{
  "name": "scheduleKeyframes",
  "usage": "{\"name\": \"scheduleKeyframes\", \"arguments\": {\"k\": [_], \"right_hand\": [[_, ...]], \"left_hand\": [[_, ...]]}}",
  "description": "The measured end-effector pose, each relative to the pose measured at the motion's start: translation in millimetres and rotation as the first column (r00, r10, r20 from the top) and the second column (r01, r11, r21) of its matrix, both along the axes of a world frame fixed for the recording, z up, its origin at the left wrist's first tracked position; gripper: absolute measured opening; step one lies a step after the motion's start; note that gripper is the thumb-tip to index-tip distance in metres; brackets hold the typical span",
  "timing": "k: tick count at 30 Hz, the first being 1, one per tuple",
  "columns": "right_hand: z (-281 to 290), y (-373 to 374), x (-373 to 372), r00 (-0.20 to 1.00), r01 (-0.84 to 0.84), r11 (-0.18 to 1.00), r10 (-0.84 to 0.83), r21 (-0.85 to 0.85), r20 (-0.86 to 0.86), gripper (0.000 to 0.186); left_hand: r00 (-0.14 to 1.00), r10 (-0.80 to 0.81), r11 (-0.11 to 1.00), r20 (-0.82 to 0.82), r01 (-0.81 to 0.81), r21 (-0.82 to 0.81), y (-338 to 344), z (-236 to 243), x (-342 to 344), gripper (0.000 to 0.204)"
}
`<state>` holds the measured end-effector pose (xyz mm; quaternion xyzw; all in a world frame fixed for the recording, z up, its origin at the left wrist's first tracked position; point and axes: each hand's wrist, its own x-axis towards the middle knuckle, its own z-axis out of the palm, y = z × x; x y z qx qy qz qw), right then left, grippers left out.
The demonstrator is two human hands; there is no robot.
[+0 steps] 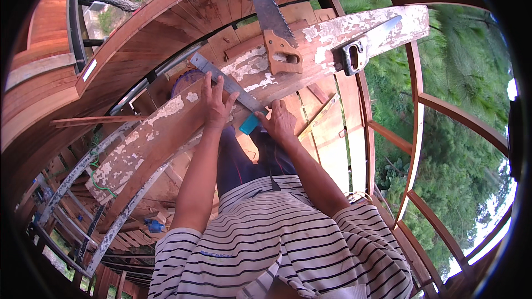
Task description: The person uses a hand saw to cut a wooden plank on a scaffold, then lifts and fits the plank into a vertical wall opening. They measure and mark another plank with a ruler and pencil, then continue sawing it to size.
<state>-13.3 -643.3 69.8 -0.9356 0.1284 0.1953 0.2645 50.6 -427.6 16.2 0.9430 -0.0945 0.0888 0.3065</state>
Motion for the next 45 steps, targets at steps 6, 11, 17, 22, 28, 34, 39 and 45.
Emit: {"name": "scheduleKeyframes", "arguments": {"k": [6,11,17,22,28,34,39,45], "right_hand": [[6,-10,3,0.994,0.028,0.999,-0.025,0.03,-0.11,0.058],[-26,-9,-23,0.994,0.082,0.906,-0.102,0.414,0.026,0.044],[36,-69,-58,0.938,0.278,0.757,-0.346,0.591,0.002,0.031],[35,-143,-53,0.693,0.513,0.515,-0.721,0.687,0.023,0.029],[-32,-186,42,0.673,0.576,0.668,-0.715,0.471,0.191,0.04],[-20,-182,91,0.769,0.575,0.752,-0.631,0.322,0.099,0.052],[-28,-184,97,0.896,0.431,0.898,-0.416,-0.083,0.158,0.066],[-12,-188,101,0.933,0.354,0.876,-0.356,-0.326,0.055,0.078]], "left_hand": [[0.999,-0.042,0.999,-0.003,0.042,-0.032,-10,-1,3,0.073],[0.996,-0.083,0.996,0.028,0.084,-0.011,-5,-5,-5,0.084],[0.992,-0.111,0.975,-0.065,0.121,0.187,19,20,-9,0.107],[0.994,-0.036,0.891,-0.105,0.079,0.446,54,18,-9,0.11],[0.987,-0.09,0.927,-0.134,0.133,0.352,65,14,3,0.094],[0.982,-0.11,0.959,-0.153,0.145,0.243,62,28,10,0.087],[0.993,-0.095,0.948,-0.073,0.113,0.297,62,21,8,0.084],[0.996,-0.062,0.953,-0.058,0.076,0.295,52,36,4,0.086]]}}
